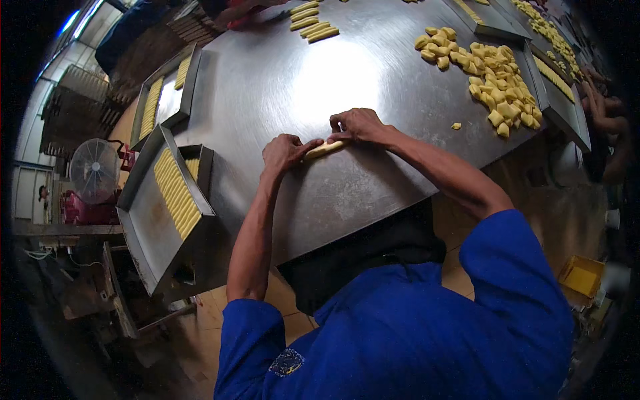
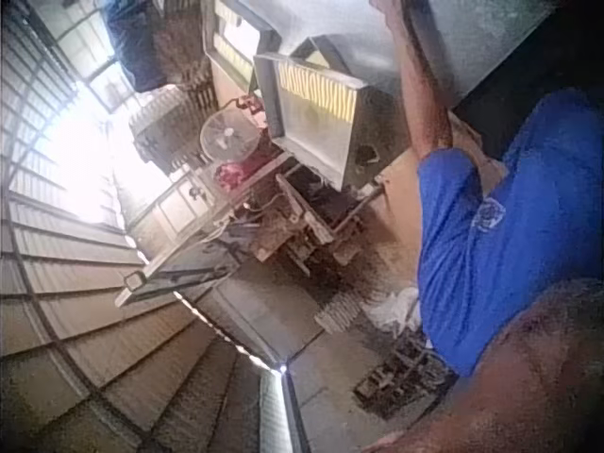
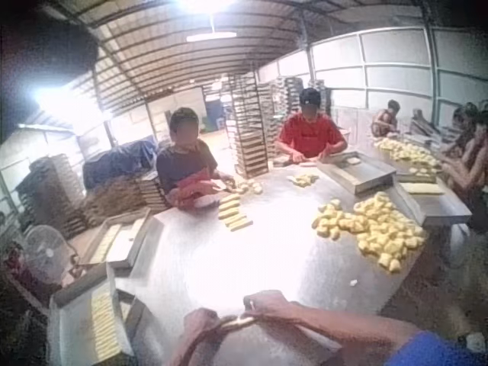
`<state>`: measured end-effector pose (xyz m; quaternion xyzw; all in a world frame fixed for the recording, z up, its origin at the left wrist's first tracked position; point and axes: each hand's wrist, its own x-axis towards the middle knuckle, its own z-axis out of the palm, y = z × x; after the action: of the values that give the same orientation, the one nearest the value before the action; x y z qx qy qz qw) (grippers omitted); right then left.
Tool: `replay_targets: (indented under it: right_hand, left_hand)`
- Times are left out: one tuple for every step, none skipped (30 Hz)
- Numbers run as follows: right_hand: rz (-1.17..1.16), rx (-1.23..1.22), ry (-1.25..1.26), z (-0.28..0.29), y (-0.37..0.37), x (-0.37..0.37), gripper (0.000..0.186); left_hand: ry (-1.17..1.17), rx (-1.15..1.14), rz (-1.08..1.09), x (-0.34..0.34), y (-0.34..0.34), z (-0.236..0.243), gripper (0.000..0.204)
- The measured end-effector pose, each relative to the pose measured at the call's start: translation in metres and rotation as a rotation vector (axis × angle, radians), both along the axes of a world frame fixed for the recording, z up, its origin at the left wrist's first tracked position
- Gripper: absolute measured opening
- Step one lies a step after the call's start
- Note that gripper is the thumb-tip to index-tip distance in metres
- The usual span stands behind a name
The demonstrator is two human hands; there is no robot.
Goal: The person rolls pieces of dough into elongated cylinders by hand and arranges the rolled dough sticks together on the table.
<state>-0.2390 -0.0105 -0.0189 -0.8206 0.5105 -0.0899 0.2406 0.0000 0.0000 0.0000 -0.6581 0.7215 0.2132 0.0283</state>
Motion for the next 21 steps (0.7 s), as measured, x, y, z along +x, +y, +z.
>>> replay_targets:
  right_hand:
    - [-0.025,0.020,-0.014,-0.003,0.003,-0.001,0.051]
    - [-0.052,0.040,-0.027,-0.007,0.008,-0.003,0.050]
    - [-0.036,-0.004,-0.027,0.001,-0.009,-0.004,0.050]
    - [-0.011,-0.018,-0.017,0.000,-0.007,0.004,0.049]
    - [0.014,-0.032,-0.006,0.000,-0.006,0.012,0.048]
    - [-0.002,-0.062,-0.027,-0.003,-0.001,0.011,0.048]
    - [-0.017,-0.055,-0.027,-0.004,-0.001,0.007,0.048]
    - [-0.014,-0.028,-0.044,-0.004,-0.003,0.001,0.048]
    - [-0.004,-0.010,-0.064,-0.002,-0.006,0.000,0.047]
    - [0.006,-0.013,-0.077,-0.001,-0.006,0.000,0.047]
    - [0.002,-0.013,-0.079,-0.001,-0.005,0.002,0.047]
    - [0.000,-0.034,-0.044,-0.003,-0.004,0.004,0.046]
    - [-0.001,-0.055,-0.008,-0.005,-0.003,0.006,0.046]
    - [0.000,-0.051,-0.009,-0.006,-0.005,0.005,0.046]
    - [0.015,-0.049,-0.035,-0.004,-0.009,0.003,0.046]
    - [0.031,-0.046,-0.059,-0.004,-0.011,0.002,0.047]
    - [0.035,-0.043,-0.060,-0.005,-0.011,0.005,0.047]
    - [0.044,-0.049,-0.029,-0.007,-0.013,0.007,0.047]
    - [0.054,-0.055,0.002,-0.009,-0.015,0.007,0.047]
    - [0.057,-0.054,0.005,-0.010,-0.017,0.005,0.047]
    - [0.056,-0.052,-0.007,-0.011,-0.017,0.005,0.046]
  left_hand:
    - [0.014,0.062,-0.015,-0.001,0.002,0.003,0.075]
    - [0.028,0.125,-0.031,-0.004,0.005,0.004,0.081]
    - [0.030,0.080,-0.016,-0.005,-0.009,0.004,0.081]
    - [-0.019,0.000,-0.003,0.003,-0.011,-0.005,0.082]
    - [-0.067,-0.080,0.009,0.012,-0.014,-0.012,0.082]
    - [-0.085,-0.101,-0.006,0.005,-0.008,-0.010,0.080]
    - [-0.084,-0.094,-0.021,0.000,-0.008,-0.008,0.080]
    - [-0.053,-0.061,-0.035,-0.003,-0.008,-0.005,0.079]
    - [-0.025,-0.037,-0.043,-0.001,-0.010,-0.002,0.078]
    - [-0.028,-0.038,-0.047,0.000,-0.010,-0.001,0.078]
    - [-0.001,-0.025,-0.030,0.003,-0.008,0.000,0.077]
    - [0.026,-0.009,-0.008,0.004,-0.006,0.001,0.075]
    - [0.024,-0.006,-0.007,0.002,-0.006,0.001,0.075]
    - [0.001,-0.032,0.000,-0.002,-0.006,0.001,0.075]
    - [-0.023,-0.059,0.009,-0.003,-0.007,0.000,0.074]
    - [-0.048,-0.107,-0.017,-0.002,-0.007,-0.001,0.073]
    - [-0.049,-0.104,-0.013,-0.001,-0.005,-0.002,0.073]
    - [-0.047,-0.119,-0.021,-0.001,-0.006,-0.004,0.073]
    - [-0.046,-0.134,-0.029,0.000,-0.007,-0.005,0.073]
    - [-0.043,-0.132,-0.026,0.001,-0.010,-0.005,0.073]
    - [0.009,-0.067,0.008,0.005,-0.012,-0.004,0.074]
